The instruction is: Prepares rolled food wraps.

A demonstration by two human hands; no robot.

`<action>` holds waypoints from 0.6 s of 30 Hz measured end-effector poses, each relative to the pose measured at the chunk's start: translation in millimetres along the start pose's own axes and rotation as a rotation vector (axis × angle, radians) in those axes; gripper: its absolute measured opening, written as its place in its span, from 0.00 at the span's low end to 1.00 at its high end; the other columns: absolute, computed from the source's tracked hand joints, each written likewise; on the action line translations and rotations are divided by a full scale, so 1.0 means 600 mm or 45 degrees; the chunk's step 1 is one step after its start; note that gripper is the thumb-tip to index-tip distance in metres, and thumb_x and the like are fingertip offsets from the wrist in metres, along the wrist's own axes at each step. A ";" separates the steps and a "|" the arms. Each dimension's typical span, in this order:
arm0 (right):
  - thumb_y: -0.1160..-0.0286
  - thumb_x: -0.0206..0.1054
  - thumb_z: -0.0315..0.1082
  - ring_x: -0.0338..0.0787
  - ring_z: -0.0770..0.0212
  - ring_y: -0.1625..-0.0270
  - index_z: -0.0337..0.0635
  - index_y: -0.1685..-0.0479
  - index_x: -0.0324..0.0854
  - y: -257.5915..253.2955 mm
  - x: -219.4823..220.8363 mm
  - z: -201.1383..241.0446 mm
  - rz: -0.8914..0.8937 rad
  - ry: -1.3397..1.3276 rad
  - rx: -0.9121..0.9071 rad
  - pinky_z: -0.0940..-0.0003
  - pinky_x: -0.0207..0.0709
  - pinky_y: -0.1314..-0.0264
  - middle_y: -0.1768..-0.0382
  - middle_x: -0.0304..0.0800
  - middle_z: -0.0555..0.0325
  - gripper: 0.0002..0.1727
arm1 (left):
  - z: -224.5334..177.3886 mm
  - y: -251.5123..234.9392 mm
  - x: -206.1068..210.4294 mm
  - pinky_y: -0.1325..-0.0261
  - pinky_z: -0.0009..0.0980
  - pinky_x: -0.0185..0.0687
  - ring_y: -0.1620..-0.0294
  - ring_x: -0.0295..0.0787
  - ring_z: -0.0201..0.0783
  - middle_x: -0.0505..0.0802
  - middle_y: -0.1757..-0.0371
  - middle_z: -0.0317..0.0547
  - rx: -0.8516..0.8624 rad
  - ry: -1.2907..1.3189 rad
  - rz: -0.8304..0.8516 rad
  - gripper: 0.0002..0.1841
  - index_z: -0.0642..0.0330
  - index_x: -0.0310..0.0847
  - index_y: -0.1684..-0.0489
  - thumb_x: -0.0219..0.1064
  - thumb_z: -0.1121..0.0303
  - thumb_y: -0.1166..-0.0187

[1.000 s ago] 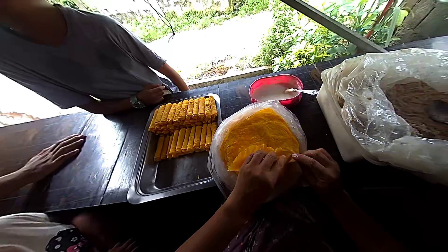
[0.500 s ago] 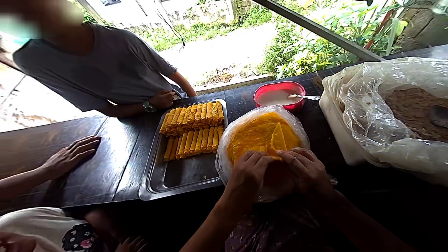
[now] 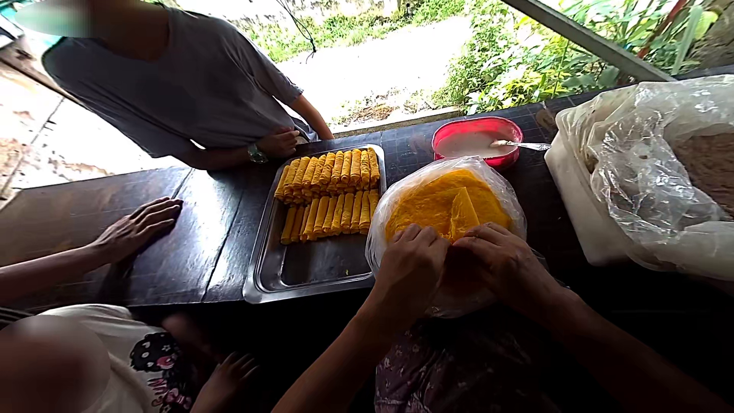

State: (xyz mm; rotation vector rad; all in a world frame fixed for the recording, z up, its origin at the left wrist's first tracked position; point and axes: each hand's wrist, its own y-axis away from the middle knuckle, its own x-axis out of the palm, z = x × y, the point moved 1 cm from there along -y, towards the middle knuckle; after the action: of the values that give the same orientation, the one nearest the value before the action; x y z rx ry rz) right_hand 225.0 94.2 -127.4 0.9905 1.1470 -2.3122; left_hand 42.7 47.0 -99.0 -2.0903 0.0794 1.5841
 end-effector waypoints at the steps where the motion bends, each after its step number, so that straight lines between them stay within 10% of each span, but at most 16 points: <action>1: 0.23 0.65 0.36 0.92 0.57 0.50 0.44 0.57 0.93 0.001 0.001 -0.004 -0.001 -0.018 -0.026 0.67 0.84 0.43 0.57 0.95 0.56 0.11 | -0.002 -0.001 0.000 0.54 0.42 0.85 0.58 0.91 0.47 0.93 0.64 0.46 0.007 -0.019 0.000 0.09 0.59 0.92 0.61 0.71 0.63 0.25; 13: 0.20 0.64 0.37 0.90 0.61 0.52 0.45 0.60 0.93 0.001 0.006 -0.023 -0.001 -0.143 -0.100 0.70 0.81 0.44 0.59 0.94 0.58 0.12 | 0.001 -0.005 0.000 0.58 0.39 0.81 0.64 0.88 0.46 0.90 0.70 0.45 0.118 -0.034 0.006 0.08 0.61 0.89 0.68 0.68 0.68 0.23; 18: 0.19 0.62 0.53 0.89 0.57 0.40 0.50 0.36 0.87 0.013 -0.008 -0.030 0.115 -0.127 -0.143 0.62 0.81 0.34 0.47 0.93 0.57 0.23 | 0.036 0.040 0.004 0.40 0.39 0.79 0.45 0.89 0.44 0.94 0.52 0.45 0.174 -0.037 -0.222 0.14 0.54 0.89 0.45 0.62 0.57 0.13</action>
State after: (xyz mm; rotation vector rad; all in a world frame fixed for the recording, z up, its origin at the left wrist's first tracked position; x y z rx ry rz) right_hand 240.5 103.9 -135.5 0.8582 1.1539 -2.1752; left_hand 16.3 35.8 -114.0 -1.9145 -0.0046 1.4632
